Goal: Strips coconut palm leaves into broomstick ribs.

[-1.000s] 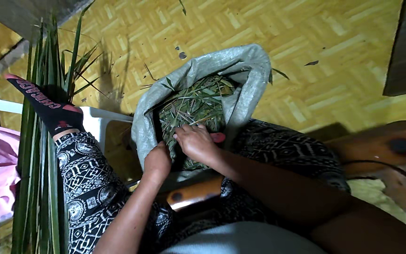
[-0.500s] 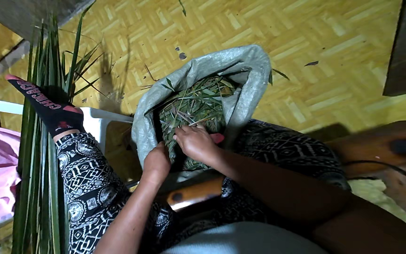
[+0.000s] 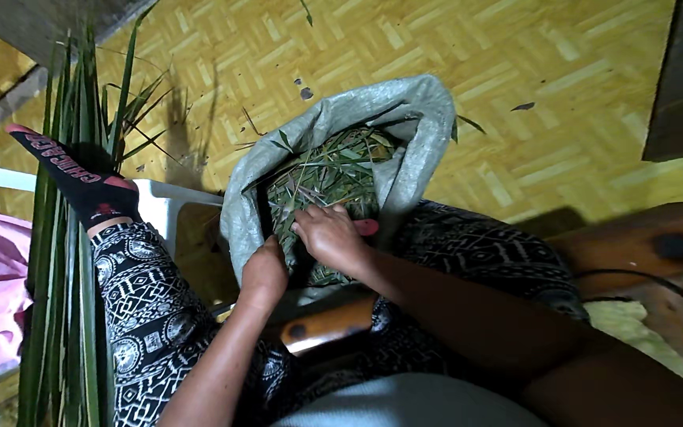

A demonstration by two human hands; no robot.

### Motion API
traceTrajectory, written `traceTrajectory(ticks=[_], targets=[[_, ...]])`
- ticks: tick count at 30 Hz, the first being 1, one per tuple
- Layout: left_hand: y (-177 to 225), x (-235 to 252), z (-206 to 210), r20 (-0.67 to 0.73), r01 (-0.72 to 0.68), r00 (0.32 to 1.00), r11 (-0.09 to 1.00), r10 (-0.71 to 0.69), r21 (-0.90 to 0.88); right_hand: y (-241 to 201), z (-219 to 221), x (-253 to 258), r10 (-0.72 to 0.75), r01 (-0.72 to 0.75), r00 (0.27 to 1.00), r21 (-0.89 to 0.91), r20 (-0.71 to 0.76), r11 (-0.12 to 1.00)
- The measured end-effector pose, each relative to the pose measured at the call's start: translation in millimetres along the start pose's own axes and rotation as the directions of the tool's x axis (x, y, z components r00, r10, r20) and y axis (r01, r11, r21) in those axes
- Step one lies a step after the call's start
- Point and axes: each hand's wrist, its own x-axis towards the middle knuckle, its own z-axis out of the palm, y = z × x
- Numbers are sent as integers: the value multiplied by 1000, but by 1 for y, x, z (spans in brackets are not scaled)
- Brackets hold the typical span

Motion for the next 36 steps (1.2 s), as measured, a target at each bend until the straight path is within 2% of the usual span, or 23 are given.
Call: traceTrajectory(ticks=[2, 3, 8, 16, 19, 22, 27, 29, 33, 36], targets=[[-3, 0, -2, 12, -8, 1000, 999, 9, -44, 0, -9, 2, 23, -36, 990, 88, 140, 995], [-3, 0, -2, 9, -12, 1000, 999, 12, -52, 0, -9, 2, 16, -31, 989, 99, 146, 995], [-1, 0, -2, -6, -8, 1000, 999, 8, -35, 0, 2, -3, -57, 56, 997, -36, -45, 998], [0, -2, -1, -19, -13, 1000, 1000, 12, -20, 3, 6, 0, -65, 56, 991, -77, -116, 995], [-1, -2, -1, -16, -15, 1000, 1000, 15, -20, 6, 0, 4, -12, 6, 995, -60, -95, 998], [-3, -5, -1, -16, -29, 999, 999, 29, -34, 12, -10, 13, 121, -121, 992, 14, -36, 993], [-12, -3, -1, -12, -87, 996, 985, 86, -152, 18, -26, 20, 272, -271, 962, 117, 12, 955], [-15, -1, -2, -8, -101, 995, 970, 102, -221, 13, -27, 17, 232, -240, 971, 205, 62, 949], [-19, 4, -4, 5, -85, 995, 912, 95, -402, 6, -12, 6, 27, -49, 996, 281, 82, 959], [-19, 4, -4, 39, -71, 994, 879, 101, -471, 7, -13, 8, 42, -64, 995, 247, 93, 967]])
